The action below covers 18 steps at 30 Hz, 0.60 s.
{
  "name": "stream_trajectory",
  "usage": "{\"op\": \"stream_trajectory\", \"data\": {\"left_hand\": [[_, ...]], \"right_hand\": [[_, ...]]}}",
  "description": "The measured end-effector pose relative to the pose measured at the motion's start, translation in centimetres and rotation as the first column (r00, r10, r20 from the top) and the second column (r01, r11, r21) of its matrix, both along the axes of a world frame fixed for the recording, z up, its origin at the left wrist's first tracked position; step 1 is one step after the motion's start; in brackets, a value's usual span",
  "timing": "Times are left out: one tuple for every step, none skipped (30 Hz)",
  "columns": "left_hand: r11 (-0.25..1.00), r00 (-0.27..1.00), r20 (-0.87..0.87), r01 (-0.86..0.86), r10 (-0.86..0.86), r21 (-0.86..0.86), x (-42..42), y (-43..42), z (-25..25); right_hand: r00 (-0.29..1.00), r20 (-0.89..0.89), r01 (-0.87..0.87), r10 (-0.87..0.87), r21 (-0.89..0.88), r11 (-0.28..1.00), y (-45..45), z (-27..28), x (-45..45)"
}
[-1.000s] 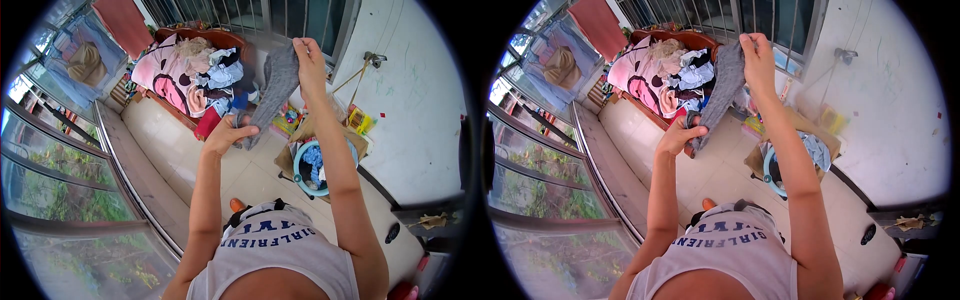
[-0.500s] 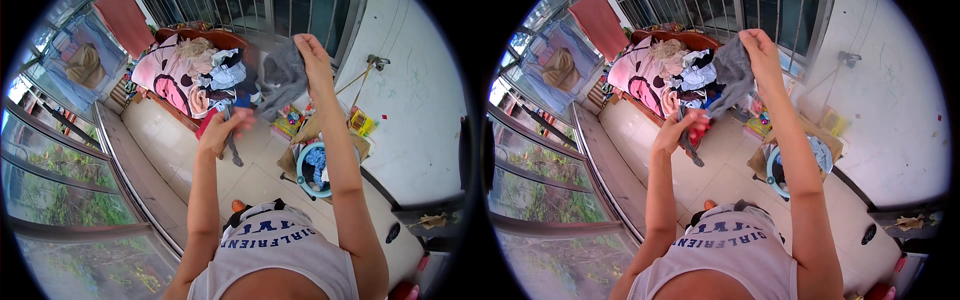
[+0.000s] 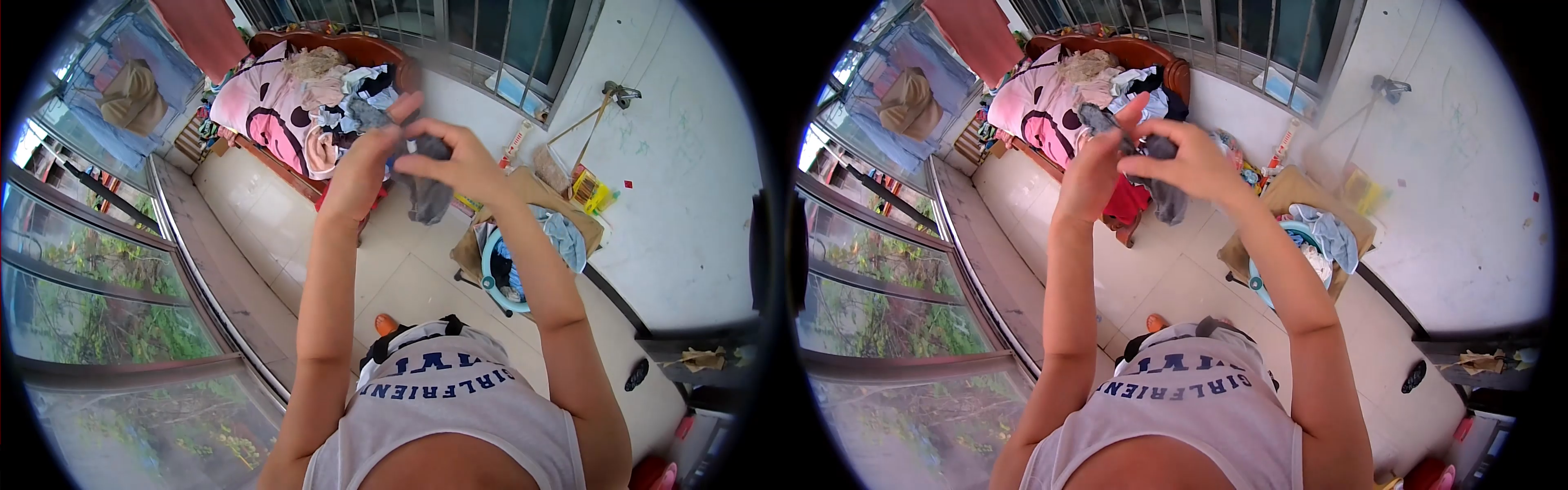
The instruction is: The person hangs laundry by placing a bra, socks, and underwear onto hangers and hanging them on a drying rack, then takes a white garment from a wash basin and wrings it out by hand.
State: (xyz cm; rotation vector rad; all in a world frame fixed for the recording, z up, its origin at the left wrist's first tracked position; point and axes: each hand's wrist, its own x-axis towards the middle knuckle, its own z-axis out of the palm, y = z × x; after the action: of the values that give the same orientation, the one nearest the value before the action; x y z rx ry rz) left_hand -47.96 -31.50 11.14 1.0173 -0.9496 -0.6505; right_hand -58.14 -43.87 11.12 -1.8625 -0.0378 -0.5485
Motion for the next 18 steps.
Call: {"op": "stream_trajectory", "data": {"left_hand": [[0.999, 0.999, -0.011, -0.03, 0.03, 0.026, -0.6, 0.0, 0.2], [0.999, 0.999, -0.013, -0.03, 0.031, 0.028, -0.7, -0.1, 0.0], [0.995, 0.994, 0.036, -0.102, 0.101, 0.022, -0.7, -0.2, -0.1], [0.985, 0.982, 0.083, -0.174, 0.172, 0.015, -0.8, -0.1, -0.2], [0.983, 0.983, 0.016, -0.184, 0.183, 0.0, -0.7, 0.1, -0.2], [0.978, 0.978, -0.024, -0.209, 0.209, -0.001, -0.6, 0.5, 0.5], [0.972, 0.97, -0.087, -0.231, 0.227, -0.038, -0.5, 0.7, 0.7], [0.965, 0.959, -0.151, -0.254, 0.241, -0.073, -0.3, 0.8, 0.8], [0.964, 0.958, -0.152, -0.255, 0.242, -0.071, -0.2, 0.9, 0.7], [0.969, 0.958, -0.155, -0.247, 0.24, -0.027, 0.0, 1.0, 0.6], [0.971, 0.958, -0.158, -0.239, 0.239, 0.017, 0.0, 1.0, 0.6], [0.97, 0.958, -0.157, -0.241, 0.24, 0.018, -0.2, 0.9, 0.6], [0.967, 0.964, -0.084, -0.251, 0.254, 0.048, -0.6, 0.8, 0.7], [0.962, 0.965, -0.01, -0.261, 0.263, 0.077, -0.9, 0.7, 0.7], [0.96, 0.965, 0.016, -0.264, 0.263, 0.098, -0.9, 0.5, 0.5], [0.96, 0.965, 0.017, -0.26, 0.26, 0.1, -1.1, 0.3, 0.5], [0.951, 0.959, 0.017, -0.281, 0.282, 0.124, -1.4, 0.1, 0.5], [0.942, 0.953, 0.018, -0.303, 0.304, 0.147, -1.6, 0.0, 0.6]], "right_hand": [[0.997, 0.021, -0.077, 0.076, 0.019, 0.997, 0.0, -1.0, 0.5], [0.997, 0.019, -0.077, 0.077, 0.021, 0.997, 0.0, -1.0, 0.3], [0.999, 0.014, -0.04, 0.039, 0.031, 0.999, 0.1, -0.7, 0.1], [1.0, 0.008, -0.003, 0.003, 0.043, 0.999, 0.1, -0.4, -0.2], [0.999, -0.046, 0.0, 0.004, 0.09, 0.996, -0.2, 0.0, -0.6], [0.999, -0.047, -0.003, 0.007, 0.091, 0.996, -0.6, -0.1, -0.8], [0.991, -0.125, -0.028, 0.044, 0.123, 0.992, -1.0, -0.3, -1.0], [0.976, -0.202, -0.05, 0.082, 0.158, 0.986, -1.3, -0.4, -1.1], [0.976, -0.193, -0.074, 0.106, 0.17, 0.983, -1.4, -0.8, -0.9], [0.975, -0.193, -0.074, 0.107, 0.171, 0.983, -1.3, -1.0, -0.8], [0.993, -0.108, -0.031, 0.051, 0.18, 0.983, -1.0, -1.1, -0.6], [1.0, -0.023, 0.011, -0.007, 0.192, 0.981, -0.7, -1.0, -0.6], [0.998, 0.047, 0.043, -0.051, 0.166, 0.985, -0.9, -0.8, -0.4], [0.998, 0.048, 0.042, -0.051, 0.168, 0.985, -0.8, -0.4, -0.5], [0.996, 0.07, 0.045, -0.052, 0.104, 0.994, -0.6, 0.3, -0.6], [0.994, 0.091, 0.051, -0.055, 0.041, 0.998, -0.5, 0.7, -0.7], [0.996, 0.083, 0.042, -0.038, -0.043, 0.998, -0.7, 0.5, -0.5], [0.996, 0.082, 0.045, -0.041, -0.042, 0.998, -1.1, 0.4, -0.4]]}}
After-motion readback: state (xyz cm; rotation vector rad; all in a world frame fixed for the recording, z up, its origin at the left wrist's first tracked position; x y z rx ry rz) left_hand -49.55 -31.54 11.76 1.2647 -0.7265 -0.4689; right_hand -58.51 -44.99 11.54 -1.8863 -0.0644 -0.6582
